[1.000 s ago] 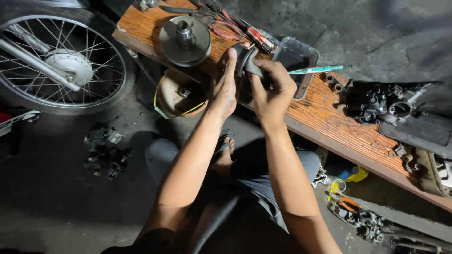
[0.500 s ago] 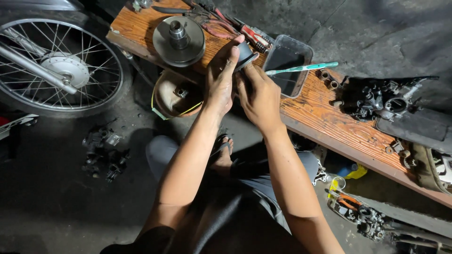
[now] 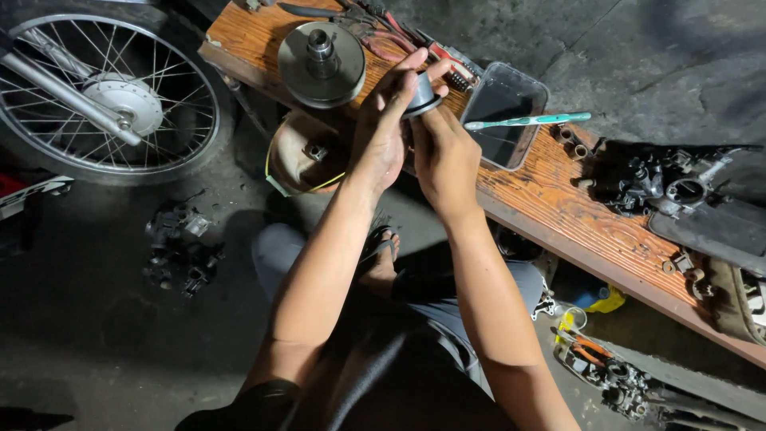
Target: Final inspection and cleaning of motorcycle engine parts using a toothbrush and solvent
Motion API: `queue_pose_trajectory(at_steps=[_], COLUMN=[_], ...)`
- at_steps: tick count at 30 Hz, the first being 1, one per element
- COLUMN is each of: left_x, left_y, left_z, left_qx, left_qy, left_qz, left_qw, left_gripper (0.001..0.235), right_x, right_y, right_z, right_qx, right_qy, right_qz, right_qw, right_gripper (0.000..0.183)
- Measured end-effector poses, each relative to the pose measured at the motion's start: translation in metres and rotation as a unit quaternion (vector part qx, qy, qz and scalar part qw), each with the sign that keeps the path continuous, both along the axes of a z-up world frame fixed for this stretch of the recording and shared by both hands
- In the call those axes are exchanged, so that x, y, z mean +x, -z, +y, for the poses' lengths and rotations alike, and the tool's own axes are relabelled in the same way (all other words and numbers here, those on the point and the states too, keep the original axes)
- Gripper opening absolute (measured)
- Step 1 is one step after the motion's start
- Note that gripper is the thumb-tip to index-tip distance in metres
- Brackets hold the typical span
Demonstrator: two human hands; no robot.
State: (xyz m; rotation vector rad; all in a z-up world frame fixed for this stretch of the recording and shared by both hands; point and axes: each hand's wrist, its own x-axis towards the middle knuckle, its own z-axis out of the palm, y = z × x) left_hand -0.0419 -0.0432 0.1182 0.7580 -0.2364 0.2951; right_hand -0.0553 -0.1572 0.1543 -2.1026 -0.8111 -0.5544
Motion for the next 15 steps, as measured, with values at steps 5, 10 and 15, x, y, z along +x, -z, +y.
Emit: queue_pose_trajectory(at_steps=[5,10,15], left_x=[0.009,0.022,0.047], left_y=[0.015,0.030,0.049], left_z=[-0.002,0.002,0.011], left_qx=[-0.015,-0.066,0.035], left_qy=[-0.049,-0.061,-0.092], left_qz=[-0.002,0.097,0.076], left_qw=[0.999,0.991,0.992], left_gripper=[0.056,0.044,0.040], right_x=[0.003,0.020,0.037], right_y=[0.003,0.018,0.052], right_z=[0.004,0.007,0.021], right_qx=[0.024,-0.015,-0.056], right_qy=[-0.014,0.031,0.076], right_qz=[0.030,-0.004,0.020], right_qw=[0.999,0.999,0.995], right_gripper=[0.025,0.018,0.027])
